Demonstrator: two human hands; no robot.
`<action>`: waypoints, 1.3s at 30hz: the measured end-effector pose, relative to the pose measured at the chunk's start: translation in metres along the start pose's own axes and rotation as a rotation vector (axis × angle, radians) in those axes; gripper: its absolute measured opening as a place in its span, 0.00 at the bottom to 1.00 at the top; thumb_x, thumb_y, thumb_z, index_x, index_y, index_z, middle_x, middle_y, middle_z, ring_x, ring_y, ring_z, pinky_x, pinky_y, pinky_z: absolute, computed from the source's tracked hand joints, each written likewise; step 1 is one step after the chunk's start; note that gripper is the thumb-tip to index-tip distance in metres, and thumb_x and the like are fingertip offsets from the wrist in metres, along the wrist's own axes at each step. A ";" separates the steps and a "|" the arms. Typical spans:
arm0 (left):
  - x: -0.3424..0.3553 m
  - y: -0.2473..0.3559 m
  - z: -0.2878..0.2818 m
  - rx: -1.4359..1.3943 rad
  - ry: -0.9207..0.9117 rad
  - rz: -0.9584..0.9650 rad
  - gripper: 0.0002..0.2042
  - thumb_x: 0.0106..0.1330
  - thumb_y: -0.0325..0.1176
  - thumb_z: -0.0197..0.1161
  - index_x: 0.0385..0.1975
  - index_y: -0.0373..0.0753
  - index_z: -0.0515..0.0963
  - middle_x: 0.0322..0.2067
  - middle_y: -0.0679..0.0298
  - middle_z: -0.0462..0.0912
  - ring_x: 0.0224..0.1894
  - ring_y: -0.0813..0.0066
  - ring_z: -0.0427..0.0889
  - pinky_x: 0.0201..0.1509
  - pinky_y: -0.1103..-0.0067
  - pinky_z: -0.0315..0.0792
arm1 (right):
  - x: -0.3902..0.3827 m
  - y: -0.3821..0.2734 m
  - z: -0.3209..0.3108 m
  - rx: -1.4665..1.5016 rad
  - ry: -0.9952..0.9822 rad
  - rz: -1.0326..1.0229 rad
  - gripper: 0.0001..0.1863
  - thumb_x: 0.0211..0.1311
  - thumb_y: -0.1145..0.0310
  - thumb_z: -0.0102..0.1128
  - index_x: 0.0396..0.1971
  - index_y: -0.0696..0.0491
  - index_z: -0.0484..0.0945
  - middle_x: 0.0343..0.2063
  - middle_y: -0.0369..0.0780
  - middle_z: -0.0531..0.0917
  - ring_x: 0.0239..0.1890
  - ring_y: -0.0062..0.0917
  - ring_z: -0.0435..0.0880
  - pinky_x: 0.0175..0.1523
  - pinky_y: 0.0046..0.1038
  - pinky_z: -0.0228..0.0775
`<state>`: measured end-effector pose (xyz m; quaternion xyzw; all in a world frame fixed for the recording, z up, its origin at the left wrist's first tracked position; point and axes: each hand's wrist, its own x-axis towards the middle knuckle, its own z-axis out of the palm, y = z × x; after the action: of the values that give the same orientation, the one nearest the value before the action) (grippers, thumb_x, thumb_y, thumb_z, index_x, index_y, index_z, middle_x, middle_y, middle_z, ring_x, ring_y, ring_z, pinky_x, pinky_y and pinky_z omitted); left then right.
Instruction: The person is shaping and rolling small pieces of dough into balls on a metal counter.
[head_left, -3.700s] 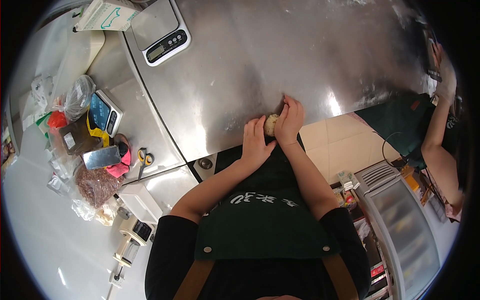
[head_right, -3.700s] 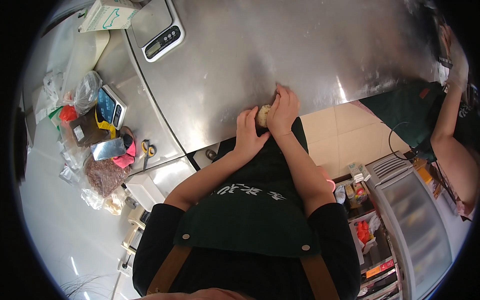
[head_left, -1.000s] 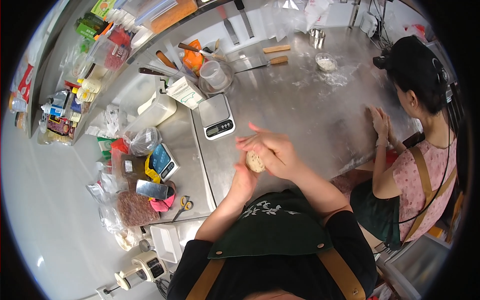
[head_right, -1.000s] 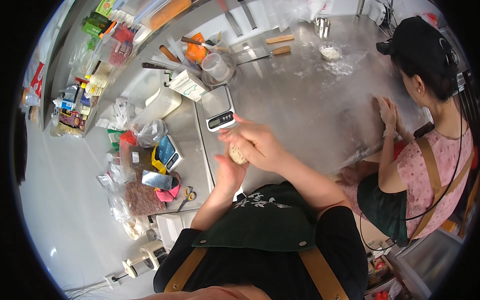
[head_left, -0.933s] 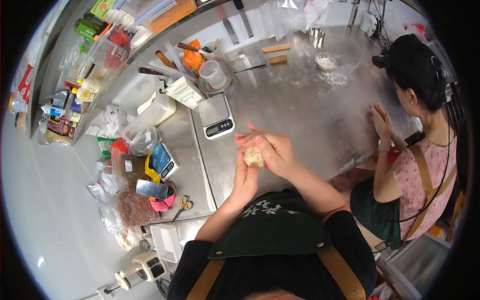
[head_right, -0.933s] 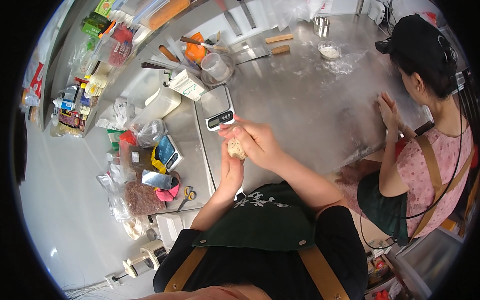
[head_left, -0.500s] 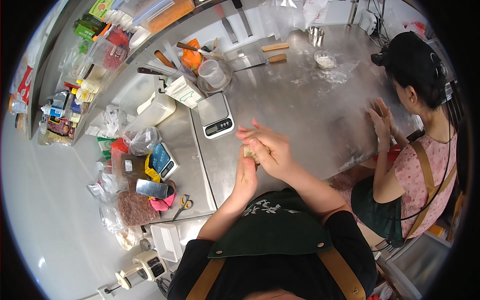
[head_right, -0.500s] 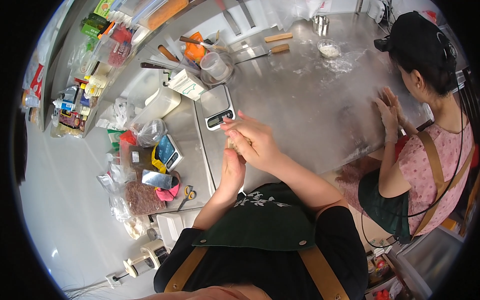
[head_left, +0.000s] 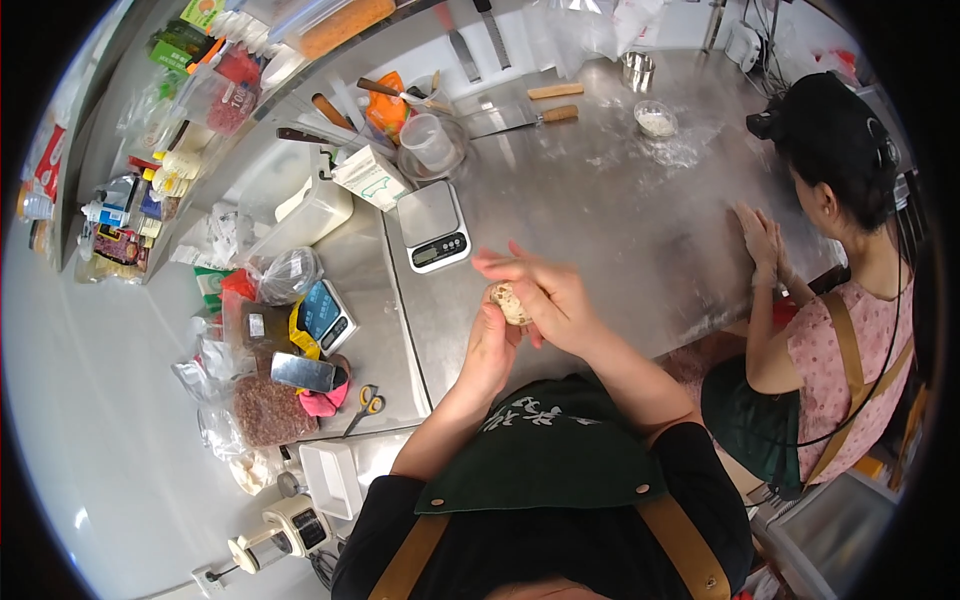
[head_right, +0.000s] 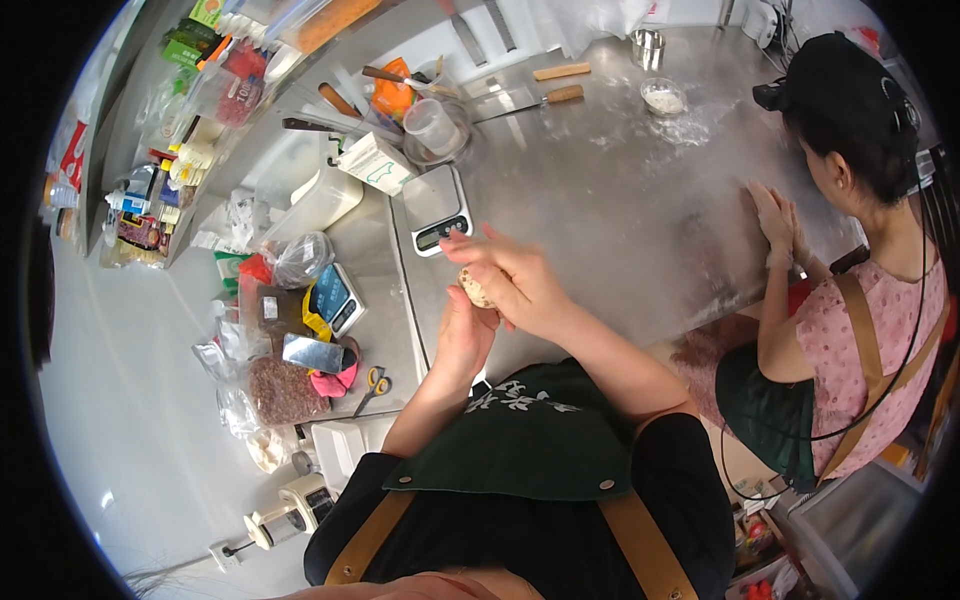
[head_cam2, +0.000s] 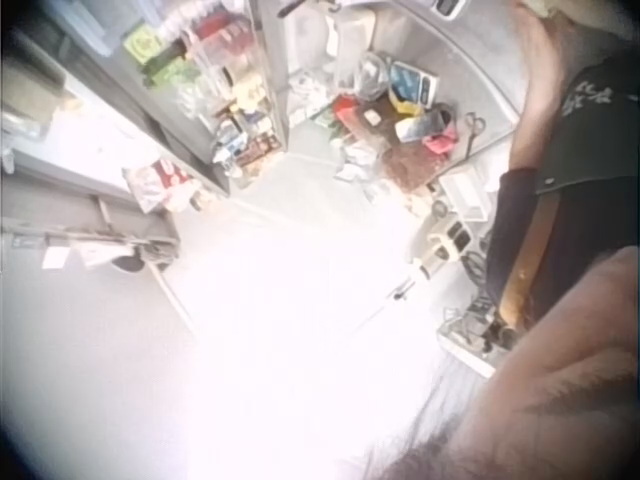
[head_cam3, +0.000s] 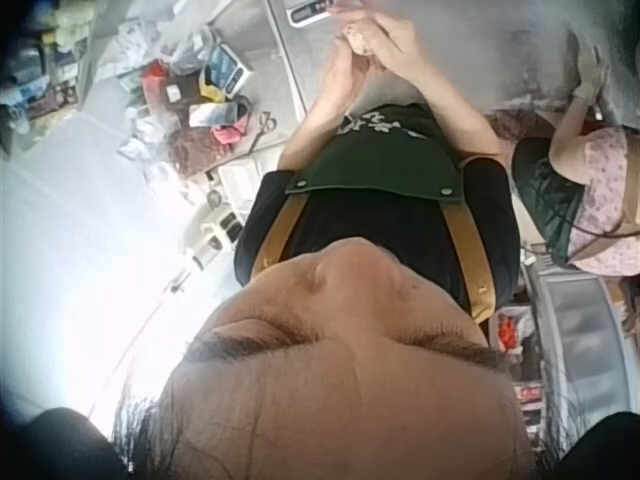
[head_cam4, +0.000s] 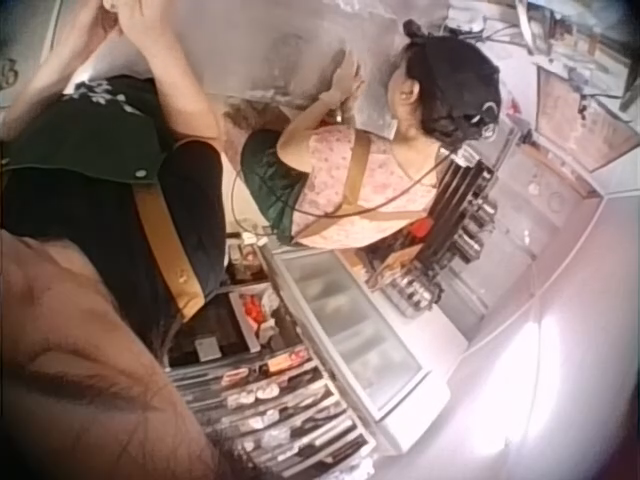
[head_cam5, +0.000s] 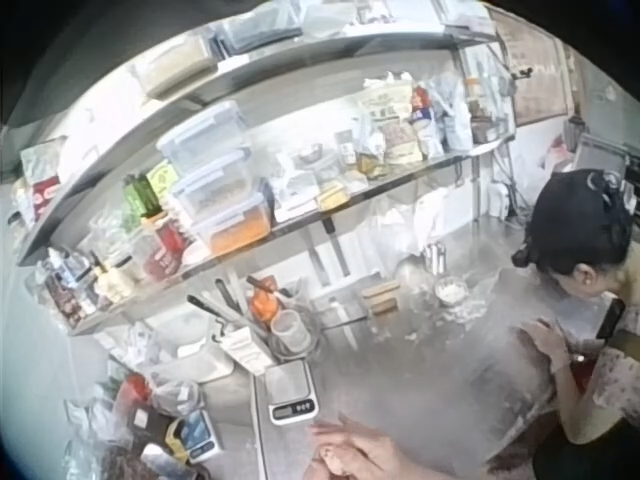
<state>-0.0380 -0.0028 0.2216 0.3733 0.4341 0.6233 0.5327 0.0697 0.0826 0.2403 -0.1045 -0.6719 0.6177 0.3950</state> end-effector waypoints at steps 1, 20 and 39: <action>-0.002 -0.001 -0.006 -0.032 -0.029 -0.039 0.39 0.62 0.70 0.31 0.52 0.37 0.65 0.39 0.63 0.75 0.36 0.74 0.76 0.34 0.77 0.71 | -0.001 -0.009 0.003 0.161 0.006 0.241 0.18 0.63 0.70 0.52 0.53 0.57 0.73 0.54 0.47 0.75 0.49 0.32 0.81 0.69 0.42 0.48; -0.009 0.020 -0.008 -0.202 -0.233 -0.159 0.43 0.61 0.69 0.37 0.61 0.32 0.56 0.52 0.59 0.69 0.55 0.71 0.70 0.58 0.74 0.65 | 0.009 -0.009 -0.004 -0.457 -0.060 -0.289 0.17 0.61 0.69 0.55 0.50 0.56 0.74 0.54 0.47 0.76 0.64 0.38 0.66 0.66 0.48 0.53; -0.004 -0.001 -0.002 0.056 0.048 -0.037 0.45 0.58 0.73 0.35 0.63 0.38 0.55 0.60 0.59 0.64 0.63 0.66 0.64 0.64 0.68 0.59 | 0.004 0.017 0.002 -0.012 0.031 -0.076 0.18 0.65 0.65 0.52 0.51 0.58 0.74 0.46 0.42 0.82 0.50 0.33 0.80 0.68 0.45 0.48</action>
<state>-0.0387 -0.0071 0.2201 0.3648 0.4709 0.6098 0.5228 0.0599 0.0866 0.2267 -0.0907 -0.6729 0.5966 0.4278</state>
